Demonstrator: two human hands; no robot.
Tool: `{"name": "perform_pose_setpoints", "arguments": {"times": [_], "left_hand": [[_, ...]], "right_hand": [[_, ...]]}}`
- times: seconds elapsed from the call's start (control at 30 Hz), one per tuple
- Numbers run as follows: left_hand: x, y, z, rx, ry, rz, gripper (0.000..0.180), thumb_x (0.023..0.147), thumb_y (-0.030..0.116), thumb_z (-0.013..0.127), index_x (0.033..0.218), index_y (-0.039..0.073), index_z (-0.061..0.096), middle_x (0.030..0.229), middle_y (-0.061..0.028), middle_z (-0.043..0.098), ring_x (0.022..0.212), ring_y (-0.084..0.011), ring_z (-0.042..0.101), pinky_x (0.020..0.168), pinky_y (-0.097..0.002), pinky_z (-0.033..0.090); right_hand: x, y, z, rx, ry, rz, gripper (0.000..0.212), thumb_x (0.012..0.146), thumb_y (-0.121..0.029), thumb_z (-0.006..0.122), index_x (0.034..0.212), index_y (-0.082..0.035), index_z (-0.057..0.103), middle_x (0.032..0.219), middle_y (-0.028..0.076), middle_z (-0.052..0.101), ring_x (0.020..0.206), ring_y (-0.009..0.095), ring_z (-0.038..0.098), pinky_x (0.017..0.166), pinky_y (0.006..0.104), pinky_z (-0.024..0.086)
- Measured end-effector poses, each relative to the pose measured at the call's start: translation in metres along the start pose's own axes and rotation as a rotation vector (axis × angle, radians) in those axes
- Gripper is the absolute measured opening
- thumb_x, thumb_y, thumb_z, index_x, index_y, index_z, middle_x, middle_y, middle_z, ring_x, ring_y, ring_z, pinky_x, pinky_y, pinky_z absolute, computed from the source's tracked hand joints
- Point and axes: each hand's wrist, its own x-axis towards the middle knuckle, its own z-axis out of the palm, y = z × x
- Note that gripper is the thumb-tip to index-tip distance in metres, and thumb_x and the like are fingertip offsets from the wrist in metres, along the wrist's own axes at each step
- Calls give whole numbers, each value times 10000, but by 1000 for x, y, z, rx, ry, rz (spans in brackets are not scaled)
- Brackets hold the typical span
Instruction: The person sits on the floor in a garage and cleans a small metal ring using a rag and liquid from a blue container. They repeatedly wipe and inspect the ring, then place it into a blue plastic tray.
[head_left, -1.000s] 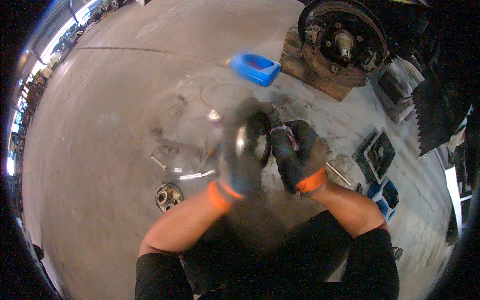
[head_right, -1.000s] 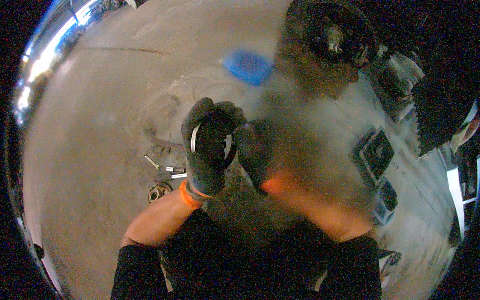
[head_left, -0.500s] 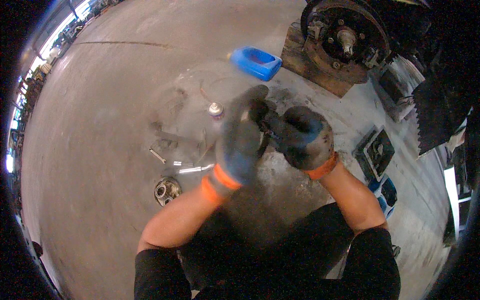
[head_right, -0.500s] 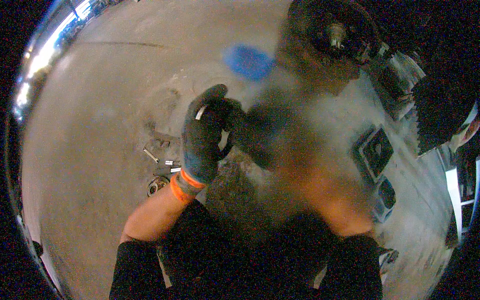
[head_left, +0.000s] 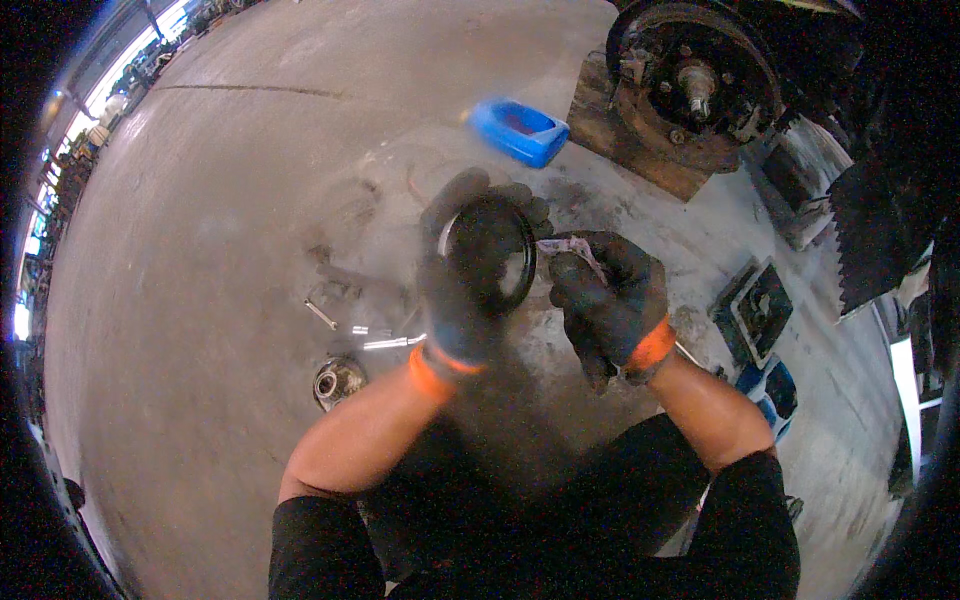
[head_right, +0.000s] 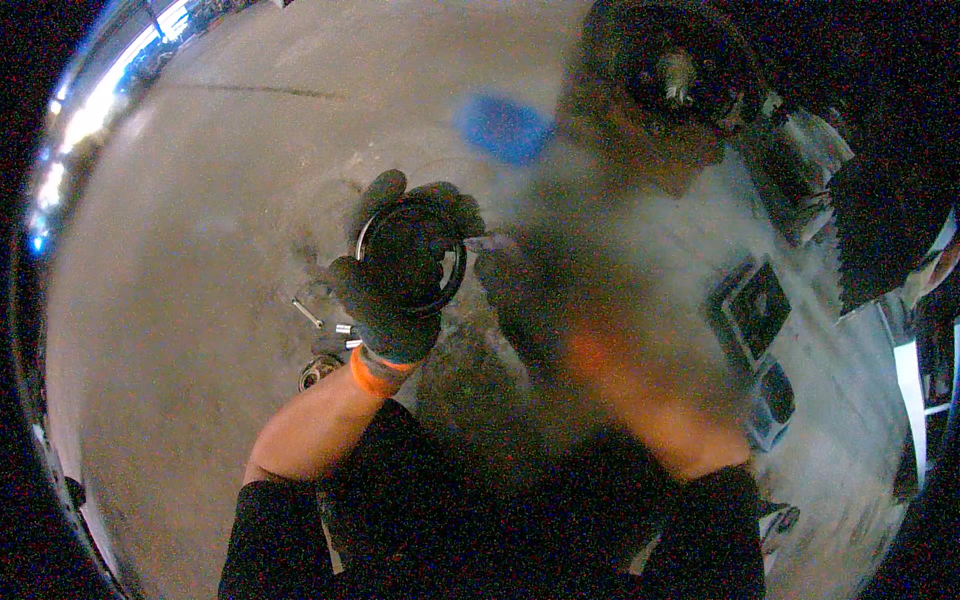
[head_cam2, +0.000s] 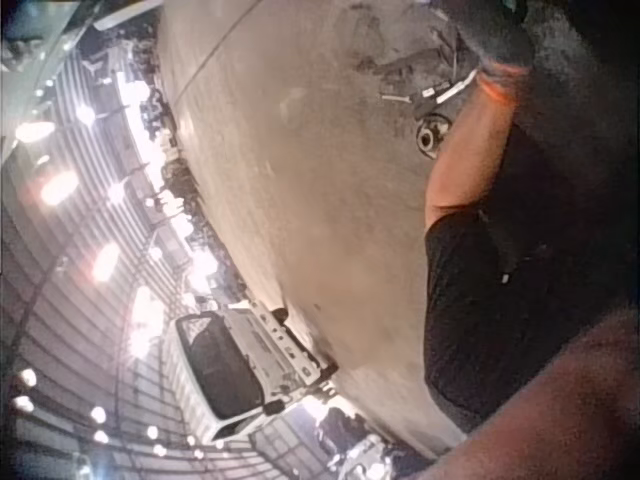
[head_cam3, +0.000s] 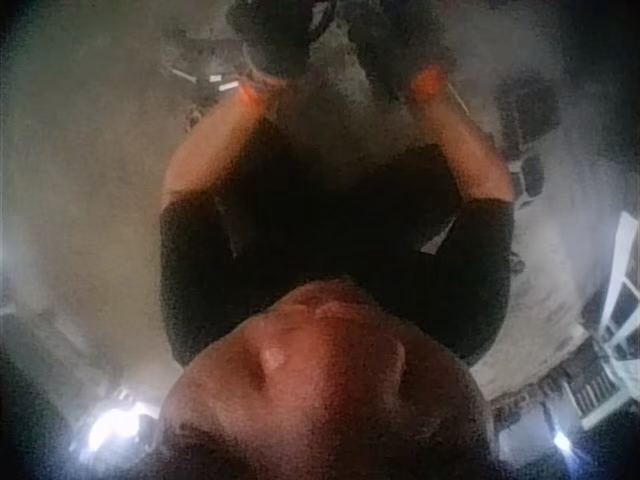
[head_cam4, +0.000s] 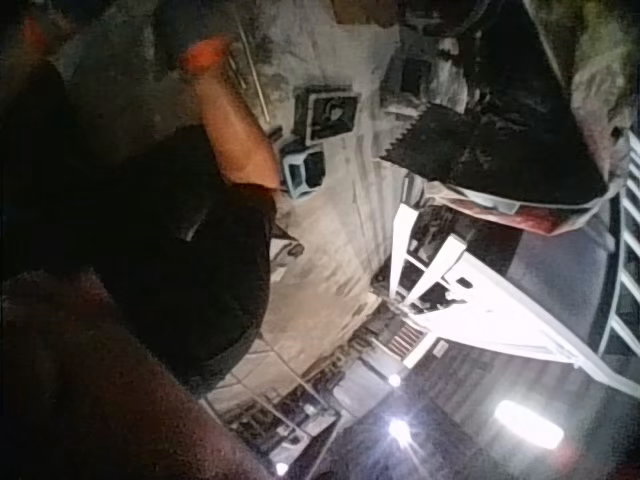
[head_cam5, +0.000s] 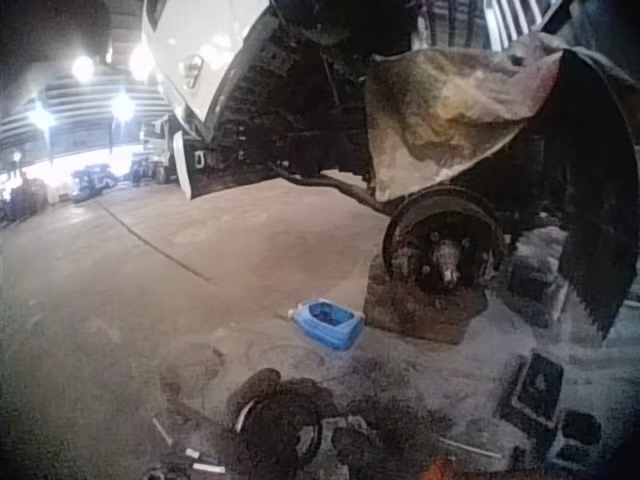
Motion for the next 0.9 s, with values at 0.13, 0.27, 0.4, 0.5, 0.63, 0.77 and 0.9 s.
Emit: {"name": "perform_pose_setpoints", "arguments": {"times": [0.13, 0.27, 0.4, 0.5, 0.63, 0.77, 0.9], "left_hand": [[-1, -3, -1, -73, -19, 41, 430, 1026, 298, 485, 1364, 32, 481, 1243, -189, 618, 1117, -320, 627, 982, -456, 511], [-8, -9, -3, 205, -29, 178, 559, 994, 465, 514, 1417, 103, 463, 1309, -250, 583, 1116, -398, 618, 964, -535, 508], [-6, -8, -7, 209, -184, 182, 573, 984, 473, 538, 1425, 119, 447, 1321, -244, 577, 1139, -390, 608, 972, -526, 505], [-13, -10, 1, 102, -149, 191, 500, 1002, 407, 522, 1373, 75, 470, 1294, -210, 584, 1144, -337, 597, 988, -475, 487], [-9, -7, -2, 194, -193, 219, 516, 996, 424, 530, 1376, 82, 457, 1302, -203, 577, 1152, -327, 593, 996, -469, 483], [-12, -7, -1, 230, -197, 202, 650, 958, 539, 565, 1435, 126, 411, 1343, -229, 560, 1159, -370, 597, 992, -514, 493], [-11, -11, -4, 218, -249, 245, 695, 952, 568, 560, 1445, 106, 398, 1345, -226, 560, 1157, -377, 596, 998, -528, 486]], "right_hand": [[4, -3, 7, -268, 20, -195, 184, 939, -177, 658, 1025, -18, 689, 748, 60, 674, 642, 132, 623, 590, 301, 513], [-5, -6, 9, -409, 56, -216, 224, 937, -215, 654, 1018, -8, 685, 750, 66, 677, 658, 127, 621, 601, 307, 507], [-4, 1, 11, -347, 95, -216, 225, 934, -215, 648, 998, -3, 683, 751, 73, 677, 667, 131, 620, 610, 310, 505], [-5, 6, 15, -295, 111, -234, 219, 939, -207, 636, 991, 2, 678, 757, 76, 675, 663, 132, 616, 612, 310, 505], [-6, 2, 11, -409, 78, -392, 224, 944, -201, 626, 1014, 7, 669, 782, 84, 680, 671, 139, 619, 616, 315, 509], [-1, 4, 5, -355, -39, -280, 219, 943, -192, 629, 1036, 4, 667, 810, 93, 694, 699, 150, 632, 634, 320, 519], [-2, 22, 4, -312, 86, -404, 214, 940, -184, 635, 1042, 2, 664, 818, 96, 701, 717, 155, 643, 651, 318, 526]]}}
